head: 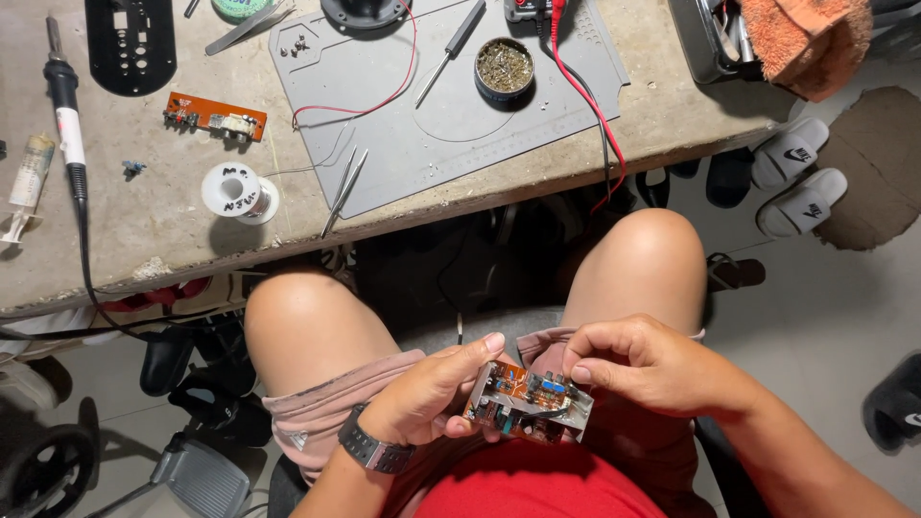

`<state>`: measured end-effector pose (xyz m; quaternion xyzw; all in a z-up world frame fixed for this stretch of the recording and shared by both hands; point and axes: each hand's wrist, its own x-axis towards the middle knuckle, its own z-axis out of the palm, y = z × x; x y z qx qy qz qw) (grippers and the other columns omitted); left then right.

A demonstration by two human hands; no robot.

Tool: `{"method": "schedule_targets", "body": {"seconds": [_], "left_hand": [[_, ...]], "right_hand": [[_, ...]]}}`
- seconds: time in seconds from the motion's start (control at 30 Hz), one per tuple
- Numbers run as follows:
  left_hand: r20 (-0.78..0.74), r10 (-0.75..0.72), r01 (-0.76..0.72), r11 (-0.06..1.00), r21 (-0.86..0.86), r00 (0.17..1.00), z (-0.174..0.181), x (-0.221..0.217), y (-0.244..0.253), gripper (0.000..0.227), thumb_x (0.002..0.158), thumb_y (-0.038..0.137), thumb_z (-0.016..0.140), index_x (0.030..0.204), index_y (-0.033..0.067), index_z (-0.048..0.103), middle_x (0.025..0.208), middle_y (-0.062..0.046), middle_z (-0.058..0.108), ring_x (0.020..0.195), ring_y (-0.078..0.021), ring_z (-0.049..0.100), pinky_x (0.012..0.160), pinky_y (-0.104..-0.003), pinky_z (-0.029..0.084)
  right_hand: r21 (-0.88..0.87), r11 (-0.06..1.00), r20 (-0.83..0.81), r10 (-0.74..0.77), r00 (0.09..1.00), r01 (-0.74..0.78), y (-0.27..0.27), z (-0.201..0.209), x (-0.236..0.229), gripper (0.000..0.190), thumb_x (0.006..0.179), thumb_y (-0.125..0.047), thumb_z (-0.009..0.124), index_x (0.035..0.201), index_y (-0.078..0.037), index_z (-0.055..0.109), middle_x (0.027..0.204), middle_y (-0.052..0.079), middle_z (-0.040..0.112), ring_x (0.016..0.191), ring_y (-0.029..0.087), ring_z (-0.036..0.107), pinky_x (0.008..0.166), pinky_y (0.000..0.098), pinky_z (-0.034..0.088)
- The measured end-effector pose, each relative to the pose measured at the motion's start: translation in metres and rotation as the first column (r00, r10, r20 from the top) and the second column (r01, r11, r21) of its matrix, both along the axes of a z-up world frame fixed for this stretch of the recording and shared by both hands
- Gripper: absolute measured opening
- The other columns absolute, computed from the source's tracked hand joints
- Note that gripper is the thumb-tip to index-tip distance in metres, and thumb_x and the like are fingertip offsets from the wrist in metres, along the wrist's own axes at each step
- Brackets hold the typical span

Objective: The person solders a small electronic component using a soldering iron and solder wire. They then pick up a circuit board, insert the component into it, and continue soldering the component while holding the board.

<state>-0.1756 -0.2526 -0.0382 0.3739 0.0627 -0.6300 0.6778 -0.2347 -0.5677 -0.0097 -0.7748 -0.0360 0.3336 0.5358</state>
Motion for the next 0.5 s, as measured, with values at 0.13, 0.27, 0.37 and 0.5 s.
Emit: {"method": "schedule_targets", "body": {"seconds": [0.13, 0.27, 0.37, 0.5], "left_hand": [[0.024, -0.017, 0.017, 1.0, -0.013, 1.0, 0.0, 0.0, -0.001, 0.065, 0.12, 0.059, 0.054, 0.101, -0.0006, 0.07, 0.074, -0.028, 0.076, 0.035, -0.0096, 0.05, 0.032, -0.015, 0.03], [0.032, -0.031, 0.03, 0.999, 0.025, 0.999, 0.0, -0.001, -0.003, 0.066, 0.12, 0.059, 0.053, 0.101, -0.0008, 0.07, 0.075, -0.029, 0.076, 0.038, -0.0131, 0.055, 0.031, -0.015, 0.026], [0.039, -0.037, 0.035, 0.998, 0.058, 0.999, 0.0, -0.001, -0.003, 0.065, 0.12, 0.061, 0.052, 0.103, 0.0008, 0.069, 0.075, -0.029, 0.076, 0.038, -0.0133, 0.056, 0.03, -0.016, 0.027], [0.086, -0.041, 0.037, 0.998, 0.051, 0.995, 0.003, 0.0, -0.002, 0.065, 0.12, 0.061, 0.049, 0.1, 0.0025, 0.069, 0.072, -0.029, 0.075, 0.034, -0.0103, 0.046, 0.032, -0.018, 0.026]], "right_hand": [[-0.062, 0.997, 0.042, 0.047, 0.998, -0.045, 0.001, 0.005, 0.0, 0.02, 0.109, -0.028, 0.076, 0.102, -0.014, 0.088, 0.083, -0.008, 0.081, 0.075, 0.007, 0.066, 0.071, 0.0272, 0.056], [-0.114, 0.99, 0.082, 0.091, 0.992, -0.082, 0.003, 0.005, 0.001, 0.017, 0.107, -0.025, 0.075, 0.104, -0.016, 0.089, 0.087, -0.008, 0.088, 0.076, 0.006, 0.073, 0.072, 0.0275, 0.06], [-0.131, 0.989, 0.085, 0.073, 0.994, -0.062, 0.006, 0.002, -0.001, 0.017, 0.108, -0.026, 0.075, 0.102, -0.017, 0.087, 0.085, -0.009, 0.087, 0.076, 0.007, 0.072, 0.072, 0.028, 0.059], [-0.113, 0.993, 0.034, -0.029, 0.999, 0.033, 0.012, -0.005, -0.005, 0.015, 0.106, -0.023, 0.077, 0.103, -0.016, 0.09, 0.092, -0.006, 0.093, 0.083, 0.007, 0.081, 0.078, 0.0273, 0.065]]}}
